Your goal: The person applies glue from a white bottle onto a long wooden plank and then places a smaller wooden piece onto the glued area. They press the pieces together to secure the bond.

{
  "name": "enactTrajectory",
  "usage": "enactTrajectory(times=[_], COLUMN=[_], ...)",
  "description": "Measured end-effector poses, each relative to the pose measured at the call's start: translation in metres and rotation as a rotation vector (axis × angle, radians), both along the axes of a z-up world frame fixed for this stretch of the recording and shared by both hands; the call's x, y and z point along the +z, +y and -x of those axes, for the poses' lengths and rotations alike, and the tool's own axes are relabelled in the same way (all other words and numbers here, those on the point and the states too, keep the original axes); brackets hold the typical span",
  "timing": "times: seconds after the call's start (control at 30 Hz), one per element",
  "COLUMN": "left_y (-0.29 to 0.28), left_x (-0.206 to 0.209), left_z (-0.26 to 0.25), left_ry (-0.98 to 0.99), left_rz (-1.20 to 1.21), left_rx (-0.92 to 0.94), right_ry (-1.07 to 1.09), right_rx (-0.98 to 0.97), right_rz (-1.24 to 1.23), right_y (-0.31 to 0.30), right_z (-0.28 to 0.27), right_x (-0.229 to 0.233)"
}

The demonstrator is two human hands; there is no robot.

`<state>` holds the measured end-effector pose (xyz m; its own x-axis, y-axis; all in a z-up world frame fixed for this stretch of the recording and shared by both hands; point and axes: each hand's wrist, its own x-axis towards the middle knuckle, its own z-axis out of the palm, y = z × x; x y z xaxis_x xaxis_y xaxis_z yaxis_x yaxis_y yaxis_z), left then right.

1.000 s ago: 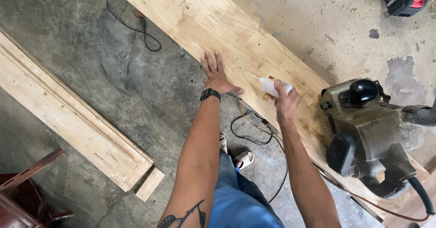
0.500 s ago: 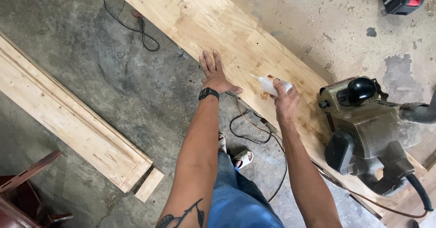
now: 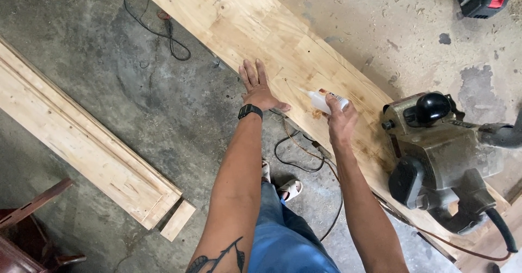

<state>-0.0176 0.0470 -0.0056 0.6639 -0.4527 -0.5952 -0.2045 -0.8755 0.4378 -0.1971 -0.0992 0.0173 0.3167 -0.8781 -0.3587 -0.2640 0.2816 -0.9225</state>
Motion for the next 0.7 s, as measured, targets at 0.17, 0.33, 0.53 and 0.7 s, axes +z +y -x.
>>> enactTrajectory(times=[0.17,0.33,0.53,0.7], left_y=[0.0,0.001,0.0,0.0], left_x=[-0.001,-0.004,0.0,0.006], left_z=[-0.001,0.001,0.0,-0.001], left_ry=[-0.009,-0.027,-0.024,-0.017], left_rz=[0.004,0.005,0.008,0.015], left_rx=[-0.001,-0.005,0.0,0.022], right_ry=[-0.015,-0.015,0.004,-0.056], right_rx=[-0.016,-0.003,0.012,0.069], right_rz=[-0.018,-0.021,-0.001,0.02], right_y=[0.004,0.002,0.006,-0.001], right_z=[0.0,0.001,0.004,0.03], right_x=[0.005,0.0,0.006,-0.008])
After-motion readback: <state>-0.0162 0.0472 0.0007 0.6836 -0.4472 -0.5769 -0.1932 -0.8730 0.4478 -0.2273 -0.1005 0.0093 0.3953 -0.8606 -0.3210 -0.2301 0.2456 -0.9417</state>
